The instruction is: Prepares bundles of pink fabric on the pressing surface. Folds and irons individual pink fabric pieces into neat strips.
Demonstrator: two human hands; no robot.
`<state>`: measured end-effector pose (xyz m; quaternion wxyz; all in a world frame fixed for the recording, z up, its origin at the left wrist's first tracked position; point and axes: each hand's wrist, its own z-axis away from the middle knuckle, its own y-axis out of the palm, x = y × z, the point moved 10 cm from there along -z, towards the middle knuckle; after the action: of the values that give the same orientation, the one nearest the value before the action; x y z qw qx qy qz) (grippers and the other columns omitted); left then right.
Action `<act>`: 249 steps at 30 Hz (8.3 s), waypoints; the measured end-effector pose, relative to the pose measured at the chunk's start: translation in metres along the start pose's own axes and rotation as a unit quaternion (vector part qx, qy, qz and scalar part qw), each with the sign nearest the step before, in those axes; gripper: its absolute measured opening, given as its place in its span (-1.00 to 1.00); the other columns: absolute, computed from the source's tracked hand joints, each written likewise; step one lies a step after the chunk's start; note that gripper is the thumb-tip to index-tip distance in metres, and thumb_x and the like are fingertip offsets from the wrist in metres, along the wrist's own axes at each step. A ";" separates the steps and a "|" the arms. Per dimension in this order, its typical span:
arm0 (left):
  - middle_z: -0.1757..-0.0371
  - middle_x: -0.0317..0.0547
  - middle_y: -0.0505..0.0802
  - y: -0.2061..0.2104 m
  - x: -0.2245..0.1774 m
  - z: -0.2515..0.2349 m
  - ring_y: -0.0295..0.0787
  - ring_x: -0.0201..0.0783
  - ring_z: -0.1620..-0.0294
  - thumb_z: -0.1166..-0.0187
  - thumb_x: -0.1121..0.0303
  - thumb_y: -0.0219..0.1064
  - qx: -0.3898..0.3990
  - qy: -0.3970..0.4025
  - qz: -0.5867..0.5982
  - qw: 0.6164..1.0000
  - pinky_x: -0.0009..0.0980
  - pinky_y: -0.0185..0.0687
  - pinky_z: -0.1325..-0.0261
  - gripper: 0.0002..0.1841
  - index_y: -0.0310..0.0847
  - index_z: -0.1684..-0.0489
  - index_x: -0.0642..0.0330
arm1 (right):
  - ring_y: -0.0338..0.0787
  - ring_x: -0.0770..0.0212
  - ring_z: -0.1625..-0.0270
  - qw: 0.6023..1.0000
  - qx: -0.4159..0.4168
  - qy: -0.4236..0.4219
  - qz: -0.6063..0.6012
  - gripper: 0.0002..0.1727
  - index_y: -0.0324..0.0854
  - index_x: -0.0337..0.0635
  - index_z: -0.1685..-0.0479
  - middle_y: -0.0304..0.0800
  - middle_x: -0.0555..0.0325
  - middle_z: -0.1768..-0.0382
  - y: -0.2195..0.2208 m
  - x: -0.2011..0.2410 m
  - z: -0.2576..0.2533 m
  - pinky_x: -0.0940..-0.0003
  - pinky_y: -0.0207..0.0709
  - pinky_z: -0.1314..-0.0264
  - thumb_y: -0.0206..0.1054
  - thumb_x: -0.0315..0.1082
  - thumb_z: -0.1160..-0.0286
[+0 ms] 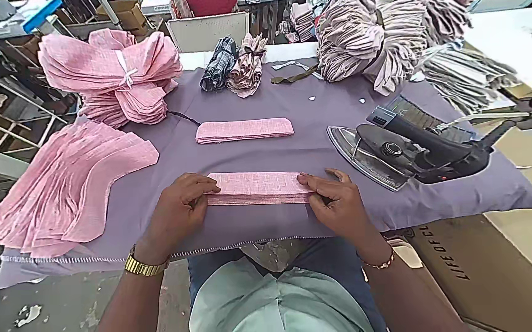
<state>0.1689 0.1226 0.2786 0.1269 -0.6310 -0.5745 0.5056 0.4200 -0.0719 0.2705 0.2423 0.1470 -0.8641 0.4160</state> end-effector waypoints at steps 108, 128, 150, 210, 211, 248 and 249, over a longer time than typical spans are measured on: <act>0.02 -0.20 0.95 -0.088 -0.051 0.017 0.90 -0.28 -0.01 -0.73 0.26 0.26 -0.187 -0.086 -0.233 0.950 -0.20 0.83 -0.13 -0.76 0.88 -0.04 0.06 | 0.87 -0.02 -0.21 0.974 -0.214 -0.039 0.054 -0.66 0.79 -0.39 -0.12 0.88 -0.22 -0.11 -0.106 -0.017 -0.041 0.01 0.71 -0.37 0.41 -0.28 -0.58; 0.23 -0.14 0.86 0.041 -0.126 0.017 0.85 -0.33 0.33 -0.19 0.55 0.71 -0.145 -0.045 0.443 0.884 -0.43 0.88 0.26 -0.54 0.62 -0.05 0.26 | 0.83 0.46 0.25 0.831 0.023 0.066 -0.551 -0.90 0.83 -0.23 0.14 0.90 0.23 0.27 0.036 0.098 0.021 0.50 0.76 0.14 0.43 -0.41 -0.58; -0.16 -0.01 0.89 -0.054 -0.088 0.041 0.84 -0.08 -0.25 -0.61 0.46 0.32 -0.332 0.042 0.078 0.939 -0.13 0.79 -0.34 -0.81 0.85 0.01 0.18 | 0.81 -0.10 -0.38 0.976 -0.169 -0.074 -0.117 -0.61 0.69 -0.50 -0.26 0.77 -0.33 -0.33 -0.045 0.068 0.025 0.03 0.72 -0.48 0.22 -0.36 -0.65; 0.02 -0.26 0.94 -0.011 -0.013 -0.019 0.88 -0.43 -0.01 -0.54 0.30 0.51 -0.095 -0.035 0.104 0.989 -0.44 0.83 -0.18 -0.83 0.92 0.05 0.12 | 0.78 0.50 0.25 0.987 -0.040 -0.013 -0.158 -0.86 0.92 -0.10 0.19 0.91 0.28 0.28 -0.013 0.010 -0.034 0.58 0.66 0.15 0.55 -0.26 -0.44; 0.03 -0.27 0.94 -0.010 -0.014 -0.019 0.87 -0.44 0.00 -0.55 0.30 0.51 -0.095 -0.032 0.099 0.990 -0.45 0.83 -0.18 -0.84 0.92 0.06 0.12 | 0.78 0.50 0.25 0.986 -0.049 -0.010 -0.156 -0.87 0.92 -0.11 0.21 0.91 0.29 0.29 -0.015 0.008 -0.034 0.56 0.67 0.14 0.54 -0.27 -0.44; -0.03 -0.14 0.86 0.031 0.002 -0.064 0.74 0.00 -0.17 -0.53 0.29 0.35 0.117 -0.117 -0.213 0.963 0.08 0.63 -0.19 -0.78 0.84 -0.04 -0.03 | 0.73 0.23 0.38 0.992 0.084 0.071 0.063 -0.64 0.78 -0.01 0.44 0.76 0.26 0.49 0.032 -0.031 -0.049 0.08 0.58 0.32 0.21 -0.03 -0.55; -0.08 -0.14 0.87 0.035 -0.009 -0.067 0.75 -0.02 -0.20 -0.52 0.38 0.31 0.091 -0.071 -0.193 0.974 0.07 0.63 -0.21 -0.74 0.84 -0.08 -0.02 | 0.72 0.26 0.40 0.995 0.067 0.058 0.054 -0.64 0.79 0.00 0.43 0.76 0.28 0.49 0.030 -0.030 -0.048 0.12 0.58 0.33 0.22 -0.03 -0.55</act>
<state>0.2437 0.1326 0.2879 0.2378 -0.4568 -0.6446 0.5651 0.4458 -0.0143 0.2608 0.2584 0.0916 -0.8257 0.4929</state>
